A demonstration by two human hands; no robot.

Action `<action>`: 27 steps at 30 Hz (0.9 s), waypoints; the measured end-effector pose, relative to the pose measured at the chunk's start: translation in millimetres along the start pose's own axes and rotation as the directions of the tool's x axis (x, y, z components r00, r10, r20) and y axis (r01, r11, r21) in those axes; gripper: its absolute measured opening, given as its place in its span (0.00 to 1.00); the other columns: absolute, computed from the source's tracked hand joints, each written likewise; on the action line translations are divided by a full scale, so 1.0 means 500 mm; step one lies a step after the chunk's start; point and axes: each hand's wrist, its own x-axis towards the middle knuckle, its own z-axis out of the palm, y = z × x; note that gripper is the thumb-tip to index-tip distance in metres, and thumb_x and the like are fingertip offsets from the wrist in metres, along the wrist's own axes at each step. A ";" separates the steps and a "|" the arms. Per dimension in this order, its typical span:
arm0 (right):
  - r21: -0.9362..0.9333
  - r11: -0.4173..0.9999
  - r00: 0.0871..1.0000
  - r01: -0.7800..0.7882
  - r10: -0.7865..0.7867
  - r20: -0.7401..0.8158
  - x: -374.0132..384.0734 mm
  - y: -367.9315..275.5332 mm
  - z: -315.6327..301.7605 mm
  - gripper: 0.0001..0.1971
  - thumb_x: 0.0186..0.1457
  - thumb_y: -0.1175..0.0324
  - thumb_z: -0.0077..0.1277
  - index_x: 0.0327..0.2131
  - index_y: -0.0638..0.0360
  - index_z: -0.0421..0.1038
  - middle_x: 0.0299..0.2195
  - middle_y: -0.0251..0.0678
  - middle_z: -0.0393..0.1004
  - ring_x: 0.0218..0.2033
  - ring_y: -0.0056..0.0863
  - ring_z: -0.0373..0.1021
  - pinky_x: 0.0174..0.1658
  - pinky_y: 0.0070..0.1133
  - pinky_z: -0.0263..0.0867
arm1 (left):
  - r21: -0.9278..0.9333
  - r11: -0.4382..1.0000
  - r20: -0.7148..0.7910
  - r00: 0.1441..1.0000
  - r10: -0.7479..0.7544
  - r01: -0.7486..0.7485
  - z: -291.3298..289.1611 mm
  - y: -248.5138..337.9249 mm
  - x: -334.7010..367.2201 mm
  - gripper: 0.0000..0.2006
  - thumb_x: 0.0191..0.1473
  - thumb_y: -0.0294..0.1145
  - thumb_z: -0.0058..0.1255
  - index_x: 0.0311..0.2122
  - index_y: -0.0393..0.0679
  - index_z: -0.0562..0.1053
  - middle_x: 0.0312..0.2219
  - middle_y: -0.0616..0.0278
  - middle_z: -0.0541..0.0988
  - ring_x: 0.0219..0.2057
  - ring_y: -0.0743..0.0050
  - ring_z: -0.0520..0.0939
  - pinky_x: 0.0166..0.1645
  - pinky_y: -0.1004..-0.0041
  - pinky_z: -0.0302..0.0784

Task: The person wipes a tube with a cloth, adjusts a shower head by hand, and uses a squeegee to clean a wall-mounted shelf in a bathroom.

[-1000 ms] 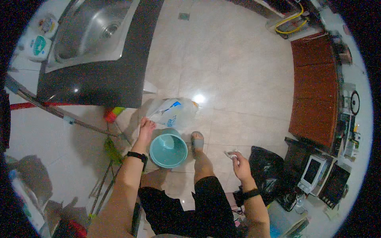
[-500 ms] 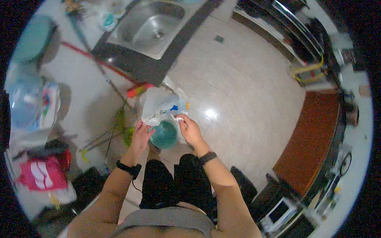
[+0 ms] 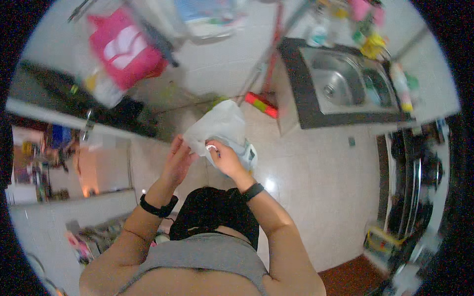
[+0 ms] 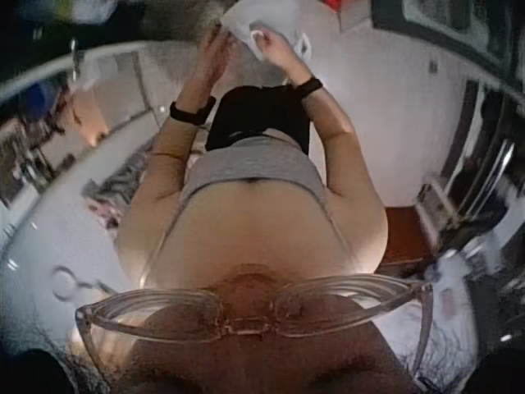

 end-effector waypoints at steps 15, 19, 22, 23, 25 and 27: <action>0.247 0.893 0.847 -0.376 0.224 0.482 0.118 0.064 0.697 0.17 0.51 0.64 0.45 0.44 0.60 0.65 0.34 0.37 0.71 0.37 0.31 0.68 0.38 0.25 0.65 | 0.166 0.945 -0.643 0.695 0.321 -0.282 -0.399 0.213 -0.306 0.08 0.58 0.33 0.38 0.39 0.42 0.64 0.31 0.68 0.69 0.33 0.83 0.70 0.33 0.82 0.68; -0.140 0.990 0.785 0.002 0.085 0.613 0.159 0.072 0.750 0.21 0.51 0.60 0.42 0.48 0.58 0.62 0.42 0.35 0.69 0.44 0.29 0.65 0.41 0.27 0.64 | 0.184 0.911 -0.499 0.763 0.410 -0.369 -0.423 0.233 -0.334 0.07 0.56 0.28 0.36 0.40 0.44 0.62 0.38 0.62 0.69 0.38 0.79 0.69 0.37 0.76 0.71; -0.260 0.961 0.814 0.095 0.075 0.576 0.168 0.072 0.752 0.21 0.51 0.61 0.43 0.47 0.59 0.63 0.41 0.36 0.69 0.41 0.29 0.66 0.39 0.26 0.65 | 0.155 0.904 -0.260 0.866 0.427 -0.400 -0.446 0.284 -0.370 0.14 0.43 0.15 0.35 0.38 0.38 0.63 0.46 0.53 0.67 0.44 0.67 0.70 0.47 0.70 0.69; -0.271 0.957 0.849 0.106 0.055 0.525 0.174 0.069 0.753 0.20 0.51 0.61 0.44 0.47 0.60 0.63 0.40 0.36 0.70 0.40 0.30 0.67 0.38 0.26 0.65 | 0.144 0.908 -0.242 0.875 0.419 -0.394 -0.454 0.297 -0.372 0.14 0.43 0.15 0.35 0.38 0.38 0.63 0.46 0.53 0.67 0.44 0.67 0.70 0.47 0.70 0.69; -0.293 0.942 0.947 0.165 -0.069 0.313 0.193 0.060 0.747 0.20 0.51 0.61 0.45 0.46 0.60 0.64 0.39 0.37 0.70 0.38 0.30 0.68 0.37 0.26 0.65 | 0.311 0.780 -0.035 0.814 0.580 -0.543 -0.454 0.328 -0.376 0.19 0.40 0.10 0.34 0.41 0.35 0.65 0.47 0.48 0.67 0.49 0.61 0.69 0.51 0.66 0.66; -0.378 0.884 0.959 0.275 -0.278 0.048 0.230 0.060 0.732 0.19 0.50 0.62 0.45 0.45 0.61 0.64 0.38 0.38 0.70 0.36 0.31 0.68 0.36 0.26 0.66 | 0.427 0.722 0.007 0.800 0.599 -0.545 -0.445 0.371 -0.358 0.24 0.38 0.08 0.33 0.45 0.33 0.66 0.46 0.46 0.69 0.50 0.61 0.69 0.54 0.67 0.63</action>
